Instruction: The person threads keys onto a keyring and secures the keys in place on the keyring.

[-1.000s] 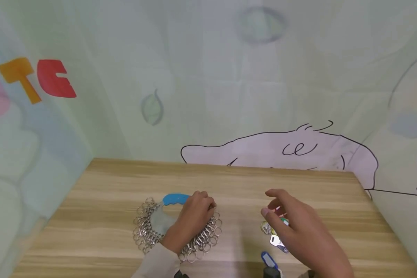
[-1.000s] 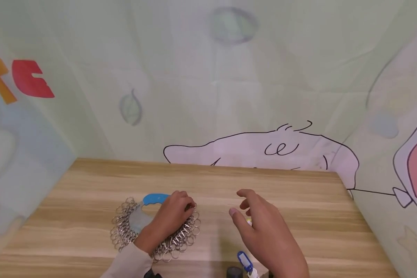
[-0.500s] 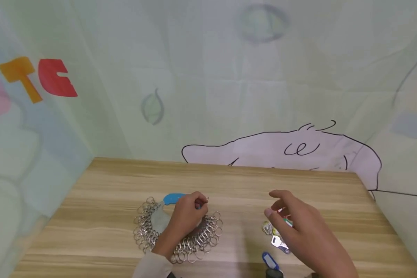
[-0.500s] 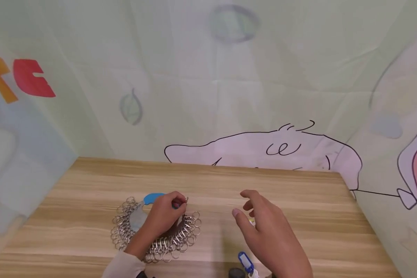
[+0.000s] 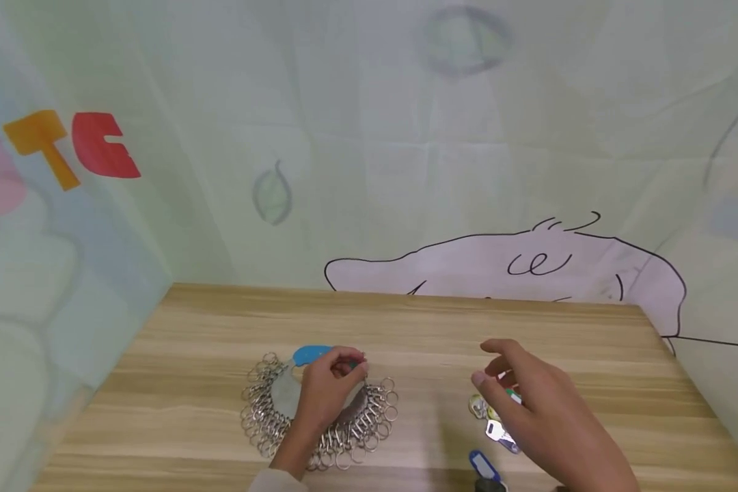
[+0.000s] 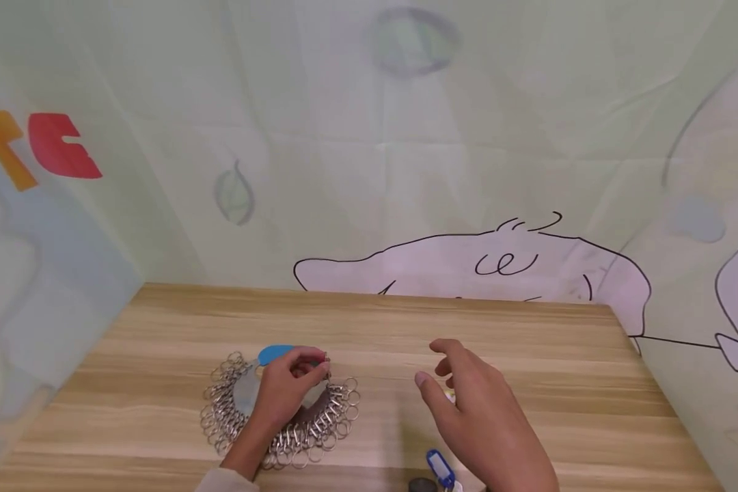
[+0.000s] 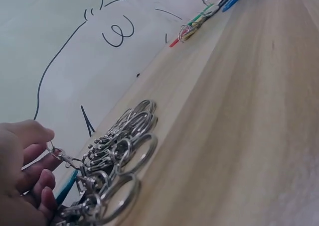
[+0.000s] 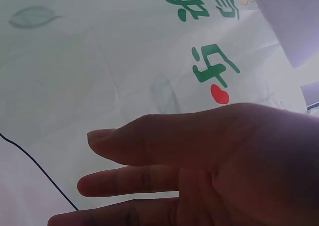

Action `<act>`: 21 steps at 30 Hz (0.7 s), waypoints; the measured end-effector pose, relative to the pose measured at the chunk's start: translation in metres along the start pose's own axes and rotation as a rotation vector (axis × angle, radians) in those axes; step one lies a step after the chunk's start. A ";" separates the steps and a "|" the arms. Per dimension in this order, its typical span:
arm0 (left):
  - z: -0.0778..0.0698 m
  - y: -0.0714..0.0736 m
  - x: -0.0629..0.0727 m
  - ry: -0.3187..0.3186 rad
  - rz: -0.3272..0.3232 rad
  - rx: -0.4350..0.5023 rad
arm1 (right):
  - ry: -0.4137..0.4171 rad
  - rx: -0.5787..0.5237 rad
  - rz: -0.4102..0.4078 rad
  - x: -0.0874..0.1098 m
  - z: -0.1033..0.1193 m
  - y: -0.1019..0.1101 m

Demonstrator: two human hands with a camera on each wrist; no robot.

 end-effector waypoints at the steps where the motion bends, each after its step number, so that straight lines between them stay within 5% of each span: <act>1: 0.001 0.001 0.001 0.005 -0.004 0.016 | 0.000 0.002 0.002 -0.001 0.000 -0.001; 13: 0.000 -0.005 0.002 -0.101 0.025 -0.036 | 0.018 0.022 0.013 -0.005 0.001 -0.004; 21: 0.000 0.002 0.004 -0.158 -0.049 -0.085 | 0.002 0.042 0.039 -0.009 0.001 -0.007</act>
Point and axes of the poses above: each hand's wrist, its own x-axis away from the middle knuckle, its own y-axis out of the back of the hand, z = x × y, the point moved 7 cm from there along -x, towards the middle knuckle, and after that the axes turned 2 degrees about -y, right-handed, at the moved point
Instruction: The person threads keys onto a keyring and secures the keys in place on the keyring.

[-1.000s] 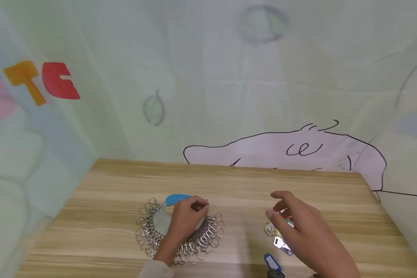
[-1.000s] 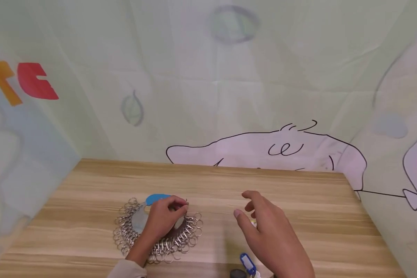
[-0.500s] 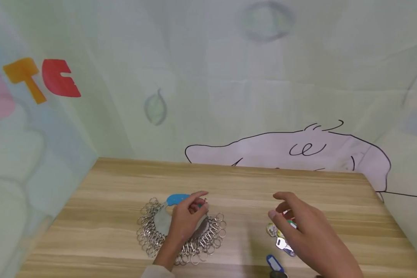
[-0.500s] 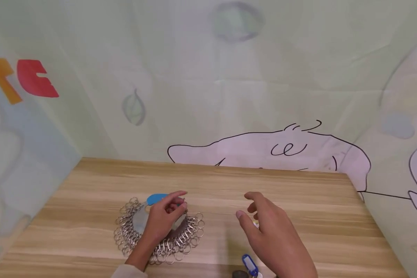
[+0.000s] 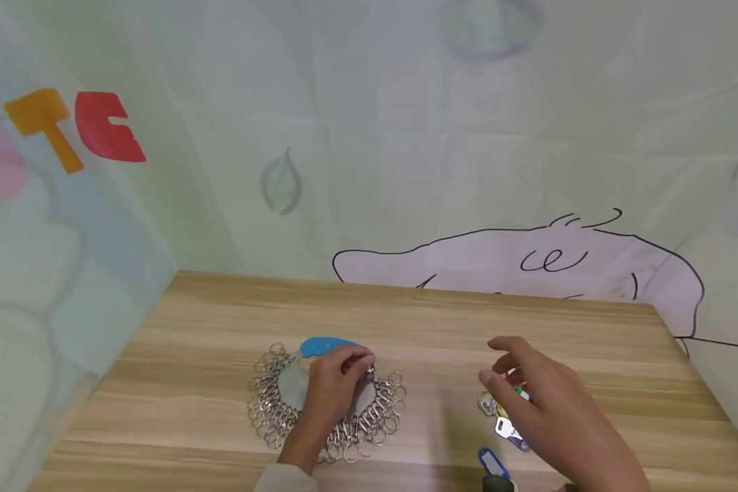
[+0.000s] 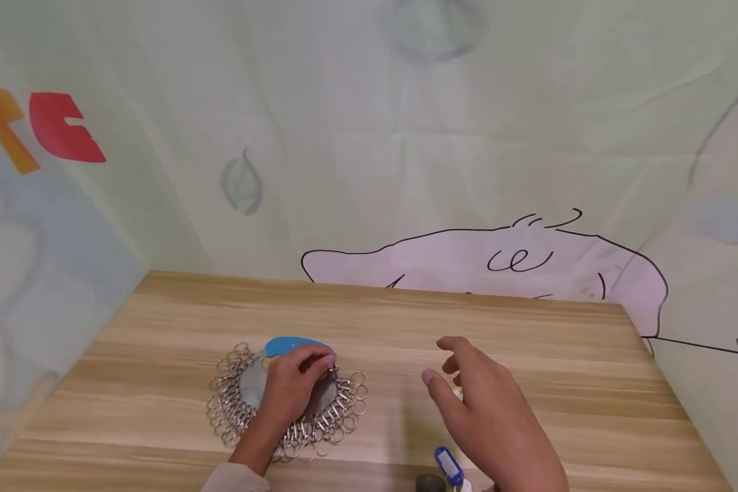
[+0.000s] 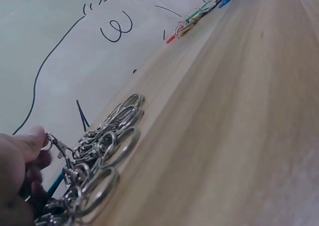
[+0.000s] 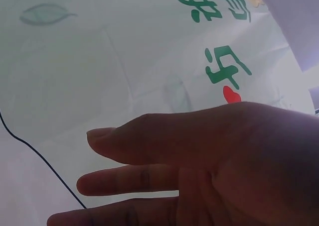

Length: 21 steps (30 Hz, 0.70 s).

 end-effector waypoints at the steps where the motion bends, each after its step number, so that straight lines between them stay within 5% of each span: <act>1: 0.000 0.002 0.000 -0.005 -0.014 -0.008 | 0.001 -0.002 -0.001 0.000 0.000 0.000; 21: -0.001 0.003 0.001 -0.005 -0.005 -0.022 | 0.026 -0.026 -0.024 0.001 -0.006 0.002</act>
Point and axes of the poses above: each hand's wrist, its own x-axis away from the middle knuckle, its own y-axis out of the back of the hand, z = x × y, the point moved 7 cm from there along -x, towards the middle knuckle, and after that the axes turned 2 degrees about -y, right-handed, at the moved point
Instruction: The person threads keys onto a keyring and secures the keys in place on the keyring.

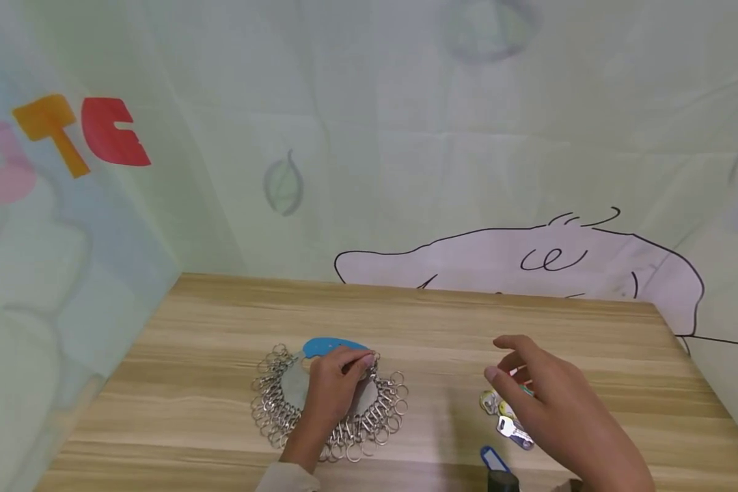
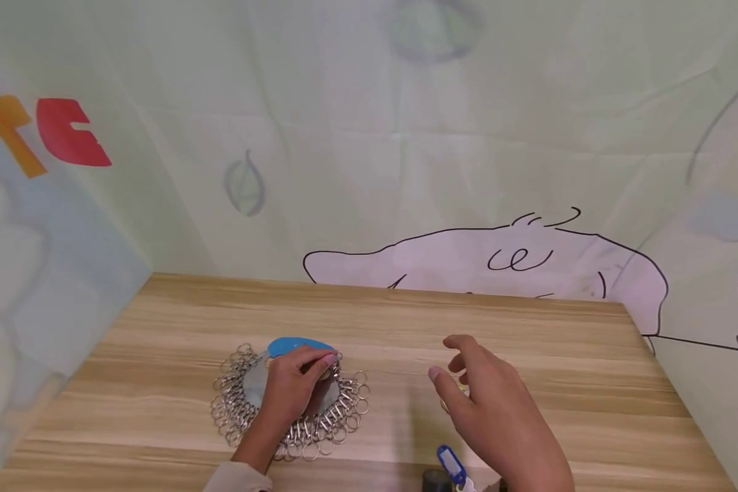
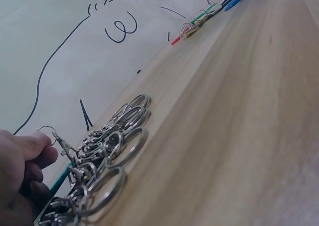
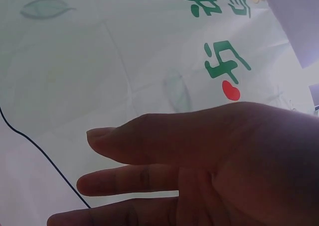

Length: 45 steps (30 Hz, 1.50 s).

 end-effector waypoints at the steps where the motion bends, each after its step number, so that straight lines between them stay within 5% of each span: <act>1: 0.000 -0.001 0.000 0.000 -0.003 0.004 | -0.002 0.002 0.000 0.000 0.000 0.000; 13: -0.002 -0.012 0.002 -0.007 -0.041 0.093 | -0.015 0.011 -0.016 0.006 0.000 0.005; 21: -0.002 -0.015 0.005 0.011 -0.011 0.102 | 0.181 0.064 -0.308 0.002 0.007 0.037; 24: 0.001 -0.012 0.007 0.030 -0.008 0.096 | 0.261 0.072 -0.353 -0.009 0.004 0.041; 33: 0.009 0.005 0.008 0.049 -0.044 0.105 | 0.214 0.100 -0.192 -0.045 -0.031 0.023; 45: 0.002 -0.002 0.000 0.016 -0.037 0.135 | 0.044 0.075 0.166 -0.052 -0.087 -0.039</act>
Point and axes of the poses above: each hand's wrist, its own x-axis away from the middle knuckle, its own y-axis out of the back of the hand, z = x × y, the point moved 7 cm from there along -x, towards the middle knuckle, and after that the axes turned 2 degrees about -y, right-handed, at the moved point
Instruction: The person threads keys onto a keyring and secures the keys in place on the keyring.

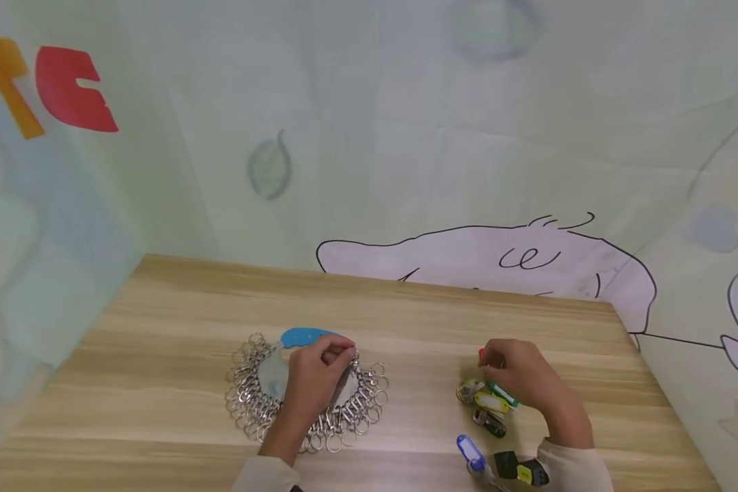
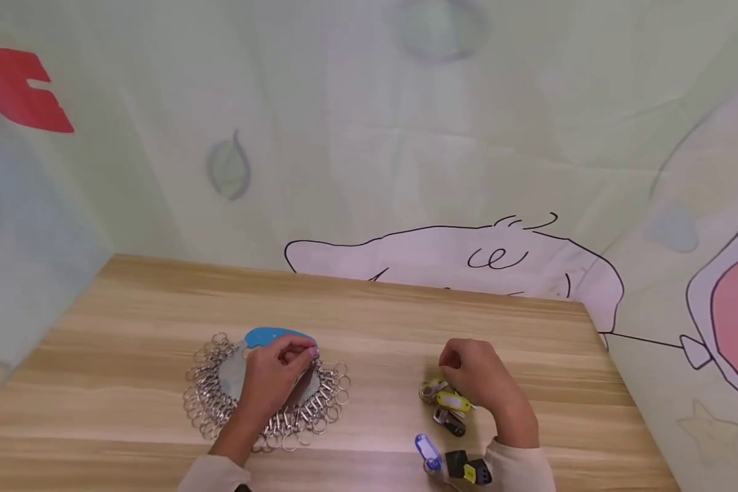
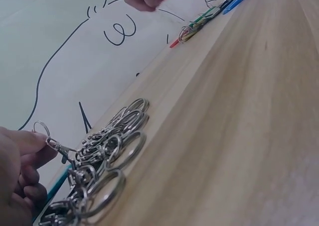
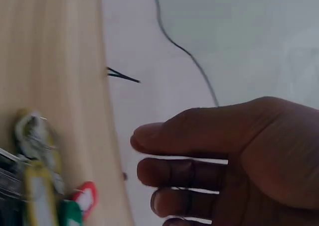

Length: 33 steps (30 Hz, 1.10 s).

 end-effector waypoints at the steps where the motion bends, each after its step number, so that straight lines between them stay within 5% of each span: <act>1: 0.000 0.000 -0.001 0.001 0.002 0.004 | -0.009 0.011 0.015 -0.001 -0.001 -0.005; 17: -0.005 -0.001 -0.001 0.037 0.044 0.011 | -0.220 0.060 0.073 -0.005 -0.019 -0.041; 26: -0.003 0.000 0.000 0.041 0.042 0.003 | -0.142 0.008 0.056 -0.004 -0.006 -0.034; 33: 0.001 -0.001 0.001 0.034 0.043 0.014 | -0.040 -0.124 -0.086 -0.004 0.023 -0.010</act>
Point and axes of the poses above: each hand's wrist, its own x-axis away from the middle knuckle, its own y-axis out of the back of the hand, z = x × y, the point moved 7 cm from there along -x, towards the middle knuckle, and after that the axes turned 2 degrees about -y, right-handed, at the moved point
